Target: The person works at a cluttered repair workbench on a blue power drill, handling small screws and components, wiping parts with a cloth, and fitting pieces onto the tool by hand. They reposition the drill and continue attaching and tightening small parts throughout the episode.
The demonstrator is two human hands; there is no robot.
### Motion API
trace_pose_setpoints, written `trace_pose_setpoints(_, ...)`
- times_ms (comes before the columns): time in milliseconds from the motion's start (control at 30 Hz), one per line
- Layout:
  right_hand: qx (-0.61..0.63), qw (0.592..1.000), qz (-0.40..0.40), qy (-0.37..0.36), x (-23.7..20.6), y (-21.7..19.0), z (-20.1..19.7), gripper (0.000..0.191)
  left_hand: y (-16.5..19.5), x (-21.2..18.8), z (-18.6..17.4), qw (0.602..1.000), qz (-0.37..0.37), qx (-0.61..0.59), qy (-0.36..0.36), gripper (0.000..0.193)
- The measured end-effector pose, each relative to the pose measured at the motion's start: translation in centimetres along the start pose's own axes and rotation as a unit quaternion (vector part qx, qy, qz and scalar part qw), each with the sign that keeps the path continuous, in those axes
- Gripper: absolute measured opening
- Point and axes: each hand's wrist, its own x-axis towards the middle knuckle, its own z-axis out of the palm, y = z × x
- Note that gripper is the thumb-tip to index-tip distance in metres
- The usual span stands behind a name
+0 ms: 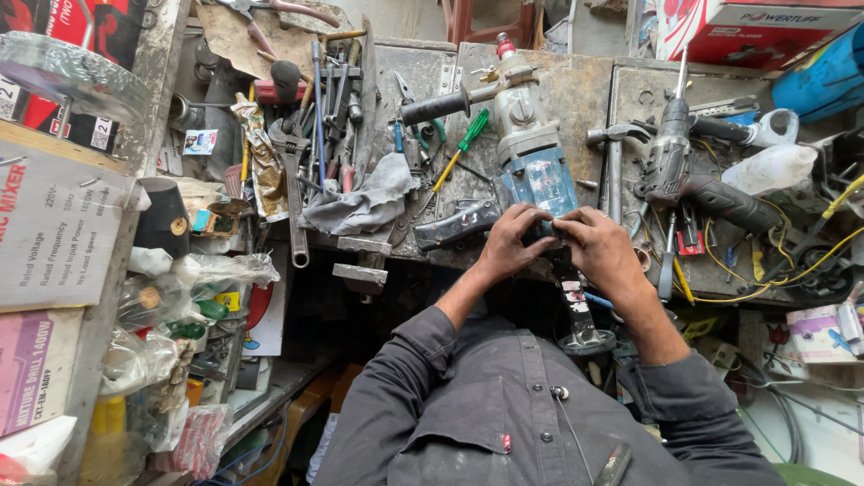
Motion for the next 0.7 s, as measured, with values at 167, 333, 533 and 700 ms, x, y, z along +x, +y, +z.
trace_pose_setpoints(167,-0.015,1.000,0.004,-0.001,0.02,-0.03,0.04,0.028,0.07,-0.02,0.07,1.000,-0.001,-0.003,-0.001,0.038)
trace_pose_setpoints(333,-0.013,1.000,0.009,-0.005,0.04,0.31,0.00,0.028,0.00,-0.05,0.07,1.000,0.004,0.006,-0.002,0.039)
trace_pose_setpoints(533,-0.056,0.998,0.006,-0.010,0.05,0.26,0.43,0.024,-0.10,0.02,0.18,1.000,0.002,-0.002,0.000,0.039)
trace_pose_setpoints(700,-0.061,0.998,0.028,-0.004,0.12,-0.09,0.93,0.023,-0.10,0.09,0.13,1.000,-0.007,-0.005,-0.008,0.036)
